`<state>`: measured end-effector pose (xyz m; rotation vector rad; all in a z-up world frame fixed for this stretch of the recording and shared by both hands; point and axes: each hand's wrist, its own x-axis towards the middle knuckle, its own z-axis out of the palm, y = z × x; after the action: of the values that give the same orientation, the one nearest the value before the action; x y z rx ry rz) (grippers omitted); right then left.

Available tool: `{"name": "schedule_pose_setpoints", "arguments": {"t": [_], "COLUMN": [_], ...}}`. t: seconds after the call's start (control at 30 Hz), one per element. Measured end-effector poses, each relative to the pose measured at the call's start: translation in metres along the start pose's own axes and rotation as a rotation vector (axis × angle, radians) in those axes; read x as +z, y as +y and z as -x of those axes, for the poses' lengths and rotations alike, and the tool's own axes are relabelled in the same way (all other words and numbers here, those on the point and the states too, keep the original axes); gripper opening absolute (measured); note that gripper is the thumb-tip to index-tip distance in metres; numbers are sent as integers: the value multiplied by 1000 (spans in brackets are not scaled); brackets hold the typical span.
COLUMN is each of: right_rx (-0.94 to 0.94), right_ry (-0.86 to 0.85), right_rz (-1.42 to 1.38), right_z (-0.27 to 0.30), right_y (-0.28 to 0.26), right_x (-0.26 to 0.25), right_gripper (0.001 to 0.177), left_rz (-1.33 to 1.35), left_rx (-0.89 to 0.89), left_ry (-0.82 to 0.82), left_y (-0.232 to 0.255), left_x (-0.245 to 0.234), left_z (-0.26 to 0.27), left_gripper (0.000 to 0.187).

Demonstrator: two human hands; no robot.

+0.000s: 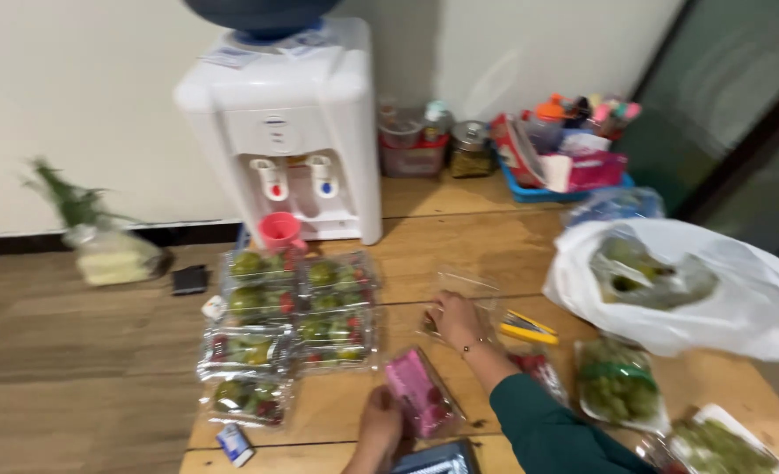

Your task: The person sorts citrus fruits and grapes into plastic containers, using a yellow utility knife to cut away stems and leaves before closing the lids.

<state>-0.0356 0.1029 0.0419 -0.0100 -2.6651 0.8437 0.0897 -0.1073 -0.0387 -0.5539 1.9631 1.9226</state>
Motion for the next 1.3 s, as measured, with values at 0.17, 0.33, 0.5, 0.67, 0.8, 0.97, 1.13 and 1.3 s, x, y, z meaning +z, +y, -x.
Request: {"name": "schedule_pose_setpoints", "arguments": {"t": [0.17,0.33,0.5,0.67,0.8,0.97,1.13,1.3], "right_rx": [31,22,397,860,1307,1223,1029,1084], "right_ry": [24,24,-57,-120,-376,-399,-392,-337], "right_rz": [-97,10,236,360,17,-306,-298,-344], "right_z": [38,110,190,250,246,265,262,259], "right_y": [17,109,192,290,214,259,273,258], "right_x": [-137,-269,-345,-354,-383,-368,-349,-354], "right_gripper": [18,21,24,54,80,71,61,51], "left_rz": [-754,-809,-775,-747,-808,-1187,-1005,-827], "left_rx": [266,716,1002,1229,1478,1318,1269,877], "left_ry": [180,433,-165,-699,-1040,-1092,-1014,-495], "left_y": [26,109,121,90,64,65,68,86], "left_x": [-26,17,112,228,295,306,296,283], "left_z": [26,116,144,180,204,218,211,205], "left_gripper": [40,49,30,34,59,67,61,30]}}
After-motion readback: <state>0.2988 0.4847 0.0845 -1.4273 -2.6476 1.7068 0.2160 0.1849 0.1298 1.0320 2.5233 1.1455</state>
